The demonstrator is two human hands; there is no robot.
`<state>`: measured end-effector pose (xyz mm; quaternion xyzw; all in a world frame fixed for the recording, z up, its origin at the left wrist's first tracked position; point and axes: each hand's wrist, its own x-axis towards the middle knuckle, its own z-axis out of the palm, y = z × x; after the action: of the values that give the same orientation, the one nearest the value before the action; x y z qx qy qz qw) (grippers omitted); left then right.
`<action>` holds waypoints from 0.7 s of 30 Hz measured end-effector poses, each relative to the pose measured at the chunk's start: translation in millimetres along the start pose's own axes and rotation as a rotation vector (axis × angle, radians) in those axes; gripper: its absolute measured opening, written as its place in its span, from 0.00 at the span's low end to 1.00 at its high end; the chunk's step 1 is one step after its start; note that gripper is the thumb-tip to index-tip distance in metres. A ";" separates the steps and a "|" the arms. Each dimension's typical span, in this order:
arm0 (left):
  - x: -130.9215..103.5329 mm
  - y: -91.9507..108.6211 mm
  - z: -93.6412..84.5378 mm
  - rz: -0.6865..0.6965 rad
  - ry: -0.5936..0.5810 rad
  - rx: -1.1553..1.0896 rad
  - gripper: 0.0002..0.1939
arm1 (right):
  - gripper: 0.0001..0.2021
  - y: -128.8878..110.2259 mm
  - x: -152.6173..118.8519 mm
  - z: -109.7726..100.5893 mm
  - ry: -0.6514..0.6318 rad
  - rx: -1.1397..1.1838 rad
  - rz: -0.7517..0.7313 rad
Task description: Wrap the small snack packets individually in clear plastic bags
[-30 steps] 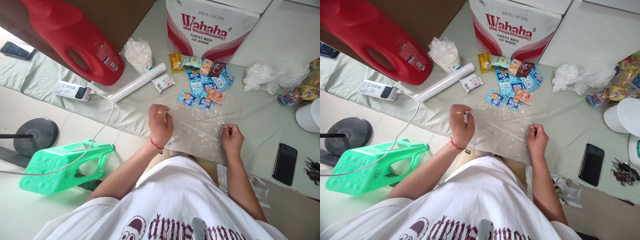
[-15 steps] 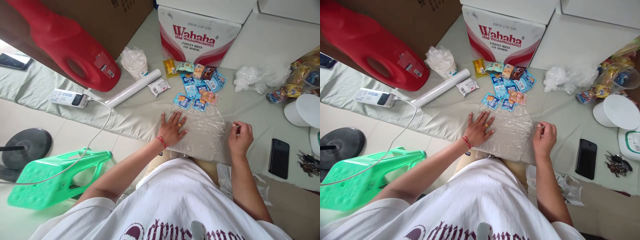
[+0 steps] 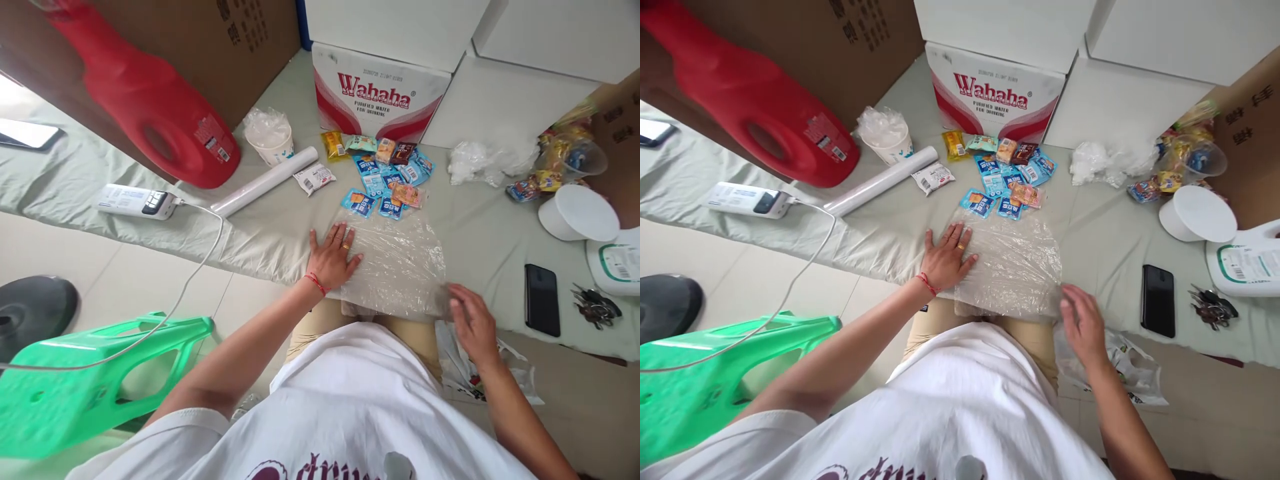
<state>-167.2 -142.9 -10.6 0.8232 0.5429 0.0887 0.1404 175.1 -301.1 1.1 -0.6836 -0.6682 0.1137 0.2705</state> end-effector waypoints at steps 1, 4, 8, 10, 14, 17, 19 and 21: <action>-1.8 1.9 0.7 -0.002 0.009 -0.001 0.35 | 0.20 0.4 13.3 -0.8 0.090 -0.015 0.083; -7.2 6.6 3.7 -0.019 0.047 -0.008 0.34 | 0.24 1.1 73.0 8.7 0.222 -0.118 0.184; -20.5 12.4 7.9 -0.085 0.097 -0.017 0.34 | 0.19 -6.7 157.8 38.2 0.014 -0.079 0.225; -32.8 15.2 9.3 -0.120 0.110 -0.013 0.34 | 0.13 -14.6 186.8 50.4 -0.120 0.007 0.265; -70.1 20.5 8.9 -0.189 0.128 0.002 0.34 | 0.09 -30.7 220.1 59.4 -0.192 0.090 0.179; -101.7 26.7 1.6 -0.196 0.155 0.019 0.33 | 0.08 -43.2 241.7 62.3 -0.181 0.117 0.048; -116.2 32.9 -9.1 -0.189 0.209 0.036 0.30 | 0.05 -53.5 258.8 68.2 -0.175 0.122 -0.086; -118.8 39.9 -23.9 -0.143 0.294 0.037 0.23 | 0.03 -65.6 276.6 76.6 -0.158 0.138 -0.187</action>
<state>-186.6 -263.6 25.8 0.7631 0.6164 0.1877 0.0502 102.1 -17.3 28.9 -0.5871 -0.7387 0.1873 0.2731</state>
